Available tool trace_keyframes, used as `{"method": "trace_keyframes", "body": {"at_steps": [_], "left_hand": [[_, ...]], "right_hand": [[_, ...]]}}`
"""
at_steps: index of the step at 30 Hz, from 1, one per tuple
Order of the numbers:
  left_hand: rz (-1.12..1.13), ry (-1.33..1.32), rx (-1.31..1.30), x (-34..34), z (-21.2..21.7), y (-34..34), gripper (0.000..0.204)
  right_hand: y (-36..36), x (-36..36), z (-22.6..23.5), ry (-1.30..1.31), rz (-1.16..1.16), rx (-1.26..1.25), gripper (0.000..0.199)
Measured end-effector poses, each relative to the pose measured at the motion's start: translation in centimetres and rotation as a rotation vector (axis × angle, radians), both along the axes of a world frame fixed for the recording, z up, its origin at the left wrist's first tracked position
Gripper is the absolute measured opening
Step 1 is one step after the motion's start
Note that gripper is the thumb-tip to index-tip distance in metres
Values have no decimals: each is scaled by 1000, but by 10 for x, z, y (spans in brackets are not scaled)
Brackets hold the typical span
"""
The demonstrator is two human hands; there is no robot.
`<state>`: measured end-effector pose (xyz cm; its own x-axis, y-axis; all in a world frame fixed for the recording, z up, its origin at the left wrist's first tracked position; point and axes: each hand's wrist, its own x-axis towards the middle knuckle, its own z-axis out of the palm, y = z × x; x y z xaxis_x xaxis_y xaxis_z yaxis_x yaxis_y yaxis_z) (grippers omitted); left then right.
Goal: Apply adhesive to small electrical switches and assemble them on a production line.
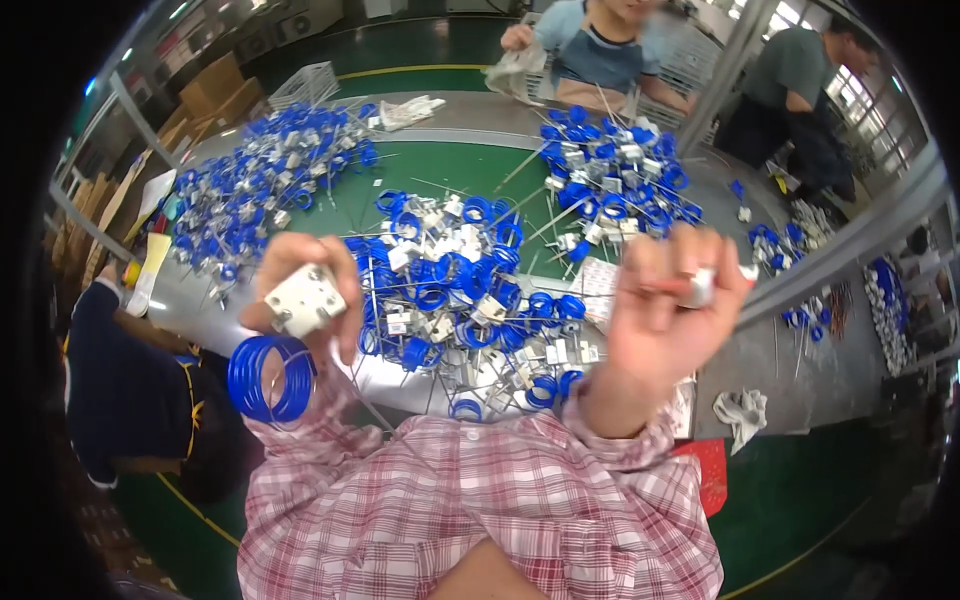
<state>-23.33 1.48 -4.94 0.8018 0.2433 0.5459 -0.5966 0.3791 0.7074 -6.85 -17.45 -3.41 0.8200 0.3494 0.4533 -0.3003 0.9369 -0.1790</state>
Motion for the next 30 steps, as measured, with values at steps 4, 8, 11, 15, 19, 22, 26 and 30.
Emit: {"method": "trace_keyframes", "body": {"at_steps": [4,8,11,15,19,22,26,30], "left_hand": [[-49,-32,-123,34,-18,-40,62],[-54,59,-227,40,-23,-62,73],[-22,60,-248,44,-19,-60,76],[-36,-7,-286,53,-23,-57,77],[-40,-40,-404,53,-26,-55,79],[-56,-17,-387,56,-25,-54,81],[-55,-56,-402,57,-28,-55,83],[-42,-44,-392,57,-28,-52,83]], "right_hand": [[35,-35,9,-191,-90,-14,29],[43,-49,2,-370,-207,17,30],[46,-46,0,-440,-301,-2,31],[56,-48,5,-456,-458,-54,33],[63,-47,1,-475,-443,-90,32],[58,-44,5,-525,-465,-141,31],[57,-46,4,-559,-478,-195,30],[58,-46,2,-603,-486,-247,29]]}}
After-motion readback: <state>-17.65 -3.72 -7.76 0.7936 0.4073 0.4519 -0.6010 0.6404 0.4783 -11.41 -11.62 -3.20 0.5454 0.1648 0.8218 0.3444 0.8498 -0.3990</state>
